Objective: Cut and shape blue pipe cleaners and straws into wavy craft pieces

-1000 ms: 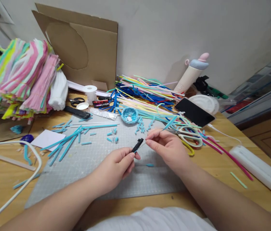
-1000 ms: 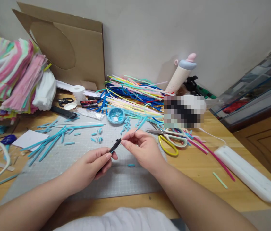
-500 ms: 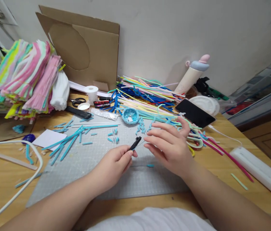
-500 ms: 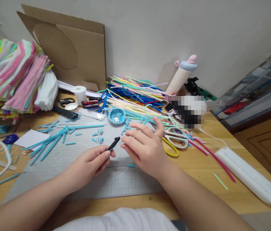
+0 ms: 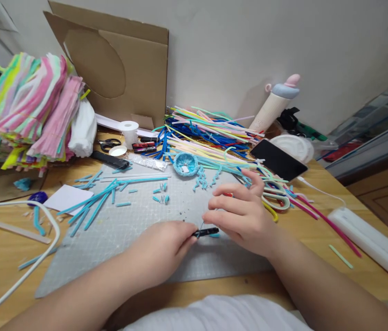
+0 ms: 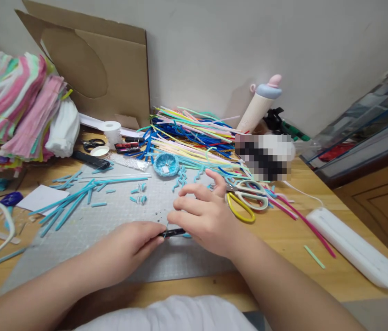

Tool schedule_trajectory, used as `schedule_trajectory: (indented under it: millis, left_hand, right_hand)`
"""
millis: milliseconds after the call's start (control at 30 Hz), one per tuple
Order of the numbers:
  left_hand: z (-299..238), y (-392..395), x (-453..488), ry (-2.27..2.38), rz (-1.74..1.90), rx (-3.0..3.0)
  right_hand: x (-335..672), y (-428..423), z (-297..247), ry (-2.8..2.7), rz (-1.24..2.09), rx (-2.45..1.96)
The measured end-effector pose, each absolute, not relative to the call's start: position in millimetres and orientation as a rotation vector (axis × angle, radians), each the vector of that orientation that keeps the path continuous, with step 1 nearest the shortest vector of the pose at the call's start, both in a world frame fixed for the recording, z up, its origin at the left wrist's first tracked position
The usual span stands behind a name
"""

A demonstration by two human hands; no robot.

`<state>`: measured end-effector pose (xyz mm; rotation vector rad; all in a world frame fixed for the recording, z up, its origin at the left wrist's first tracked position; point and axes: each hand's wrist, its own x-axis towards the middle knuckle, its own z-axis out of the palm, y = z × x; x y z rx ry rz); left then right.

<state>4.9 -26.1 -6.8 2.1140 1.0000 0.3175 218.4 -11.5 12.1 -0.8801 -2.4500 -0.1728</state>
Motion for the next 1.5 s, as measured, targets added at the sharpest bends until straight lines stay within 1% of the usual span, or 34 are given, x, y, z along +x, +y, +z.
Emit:
schedule_trajectory:
  millis: [167,300,433,633,867,1067,1200,1367,1500]
  left_hand:
    - [0,-28,4,0.868,0.257,2.222]
    - [7,-24,3,0.866,0.298,2.177]
    - [9,-20,1,0.965,0.463,2.066]
    - [8,-16,-1,1.154,0.626,2.058]
    - [0,-16,1,1.281,0.647,2.126]
    - [-2,-18,1,1.375,0.427,2.431]
    - [0,-21,1,1.314,0.287,2.59]
    - [-2,-23,5,1.219,0.239,2.658]
    - [-2,-24,6,1.138,0.283,2.649]
  right_hand:
    - [217,-1,12,-2.494,0.204,-0.927]
    - [219,3,7,-2.423,0.302,-1.0]
    - [216,2,1,-2.388,0.359,-1.032]
    - [205,-8,-1,-2.395,0.238,-1.003]
    - [187,-27,-2,-2.416,0.075,-0.947]
    - [188,-28,1,-2.461,-0.05,-0.949]
    - [195,-30,5,-2.519,-0.182,-0.913]
    - [203,-27,6,-2.489,-0.258,-0.931]
    - [208,-20,8,-2.442,-0.19,-1.01]
